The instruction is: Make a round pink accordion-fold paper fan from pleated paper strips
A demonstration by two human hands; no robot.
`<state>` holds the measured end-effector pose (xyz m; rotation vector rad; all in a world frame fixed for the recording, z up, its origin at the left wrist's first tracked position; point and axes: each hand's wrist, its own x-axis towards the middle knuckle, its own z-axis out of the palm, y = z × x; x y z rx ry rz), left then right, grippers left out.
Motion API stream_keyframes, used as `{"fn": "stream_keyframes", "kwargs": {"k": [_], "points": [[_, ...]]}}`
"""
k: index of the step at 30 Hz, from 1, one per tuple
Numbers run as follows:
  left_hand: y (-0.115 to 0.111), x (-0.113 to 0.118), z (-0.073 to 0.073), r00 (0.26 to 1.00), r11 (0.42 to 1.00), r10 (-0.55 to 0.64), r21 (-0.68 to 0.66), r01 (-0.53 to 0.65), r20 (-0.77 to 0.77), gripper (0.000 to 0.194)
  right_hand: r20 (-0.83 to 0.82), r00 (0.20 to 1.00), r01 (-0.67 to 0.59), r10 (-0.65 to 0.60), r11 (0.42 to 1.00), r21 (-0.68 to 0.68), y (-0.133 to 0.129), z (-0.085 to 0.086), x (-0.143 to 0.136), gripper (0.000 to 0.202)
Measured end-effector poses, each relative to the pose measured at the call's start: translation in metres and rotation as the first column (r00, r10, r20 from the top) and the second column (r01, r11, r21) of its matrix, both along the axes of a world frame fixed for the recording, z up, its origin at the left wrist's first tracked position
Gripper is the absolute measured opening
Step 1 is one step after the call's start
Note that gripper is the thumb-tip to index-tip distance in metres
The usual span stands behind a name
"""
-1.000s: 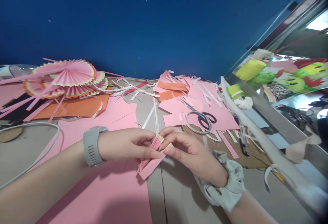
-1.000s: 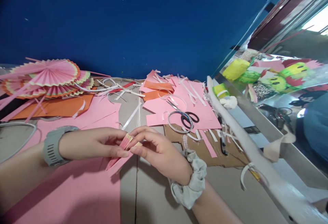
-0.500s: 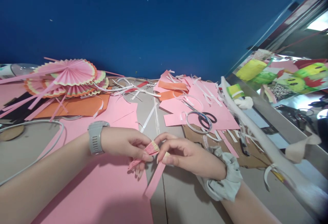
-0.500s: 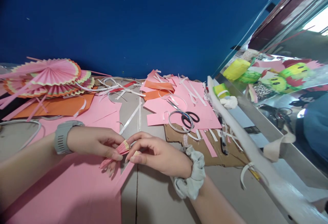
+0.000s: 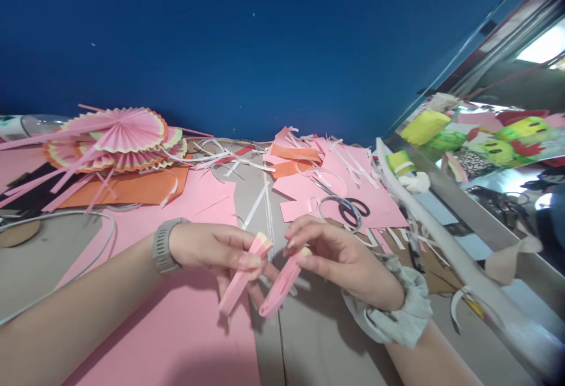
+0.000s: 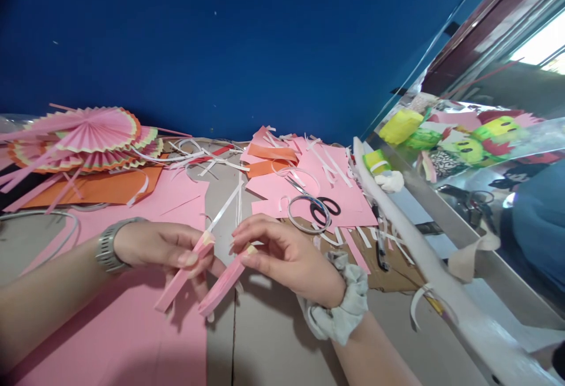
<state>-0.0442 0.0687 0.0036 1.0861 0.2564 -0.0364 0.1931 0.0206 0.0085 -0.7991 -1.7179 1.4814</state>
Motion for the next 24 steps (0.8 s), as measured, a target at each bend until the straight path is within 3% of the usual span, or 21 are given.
{"fn": "stream_keyframes", "kwargs": {"k": [4,8,13,17,21,24], "points": [[-0.008,0.009,0.001,0.999,0.988,-0.023,0.156,0.015,0.047,0.027,-0.004,1.0,0.02,-0.02,1.0,-0.002,-0.004,-0.005,-0.009,0.022],[-0.009,0.012,-0.002,0.999,0.978,0.029,0.205,-0.031,0.013,0.029,0.076,0.997,0.036,-0.036,0.999,-0.008,-0.004,-0.007,-0.009,0.025],[-0.005,0.008,-0.001,0.999,0.941,-0.023,0.336,0.038,-0.048,0.027,0.368,0.929,0.011,-0.039,0.997,0.077,0.002,-0.002,-0.004,0.041],[-0.003,0.007,0.0,0.996,0.948,-0.074,0.308,0.084,-0.046,0.025,0.446,0.894,-0.092,0.035,0.99,0.105,0.005,0.001,-0.002,0.03],[-0.004,0.009,-0.002,0.996,0.97,-0.088,0.227,0.09,-0.016,0.021,0.464,0.885,-0.07,0.038,0.996,0.051,0.005,0.0,-0.003,0.037],[-0.005,0.01,-0.003,0.995,0.969,-0.095,0.228,0.097,-0.017,0.02,0.46,0.886,-0.076,0.055,0.997,0.027,0.005,-0.002,-0.004,0.03]]}}
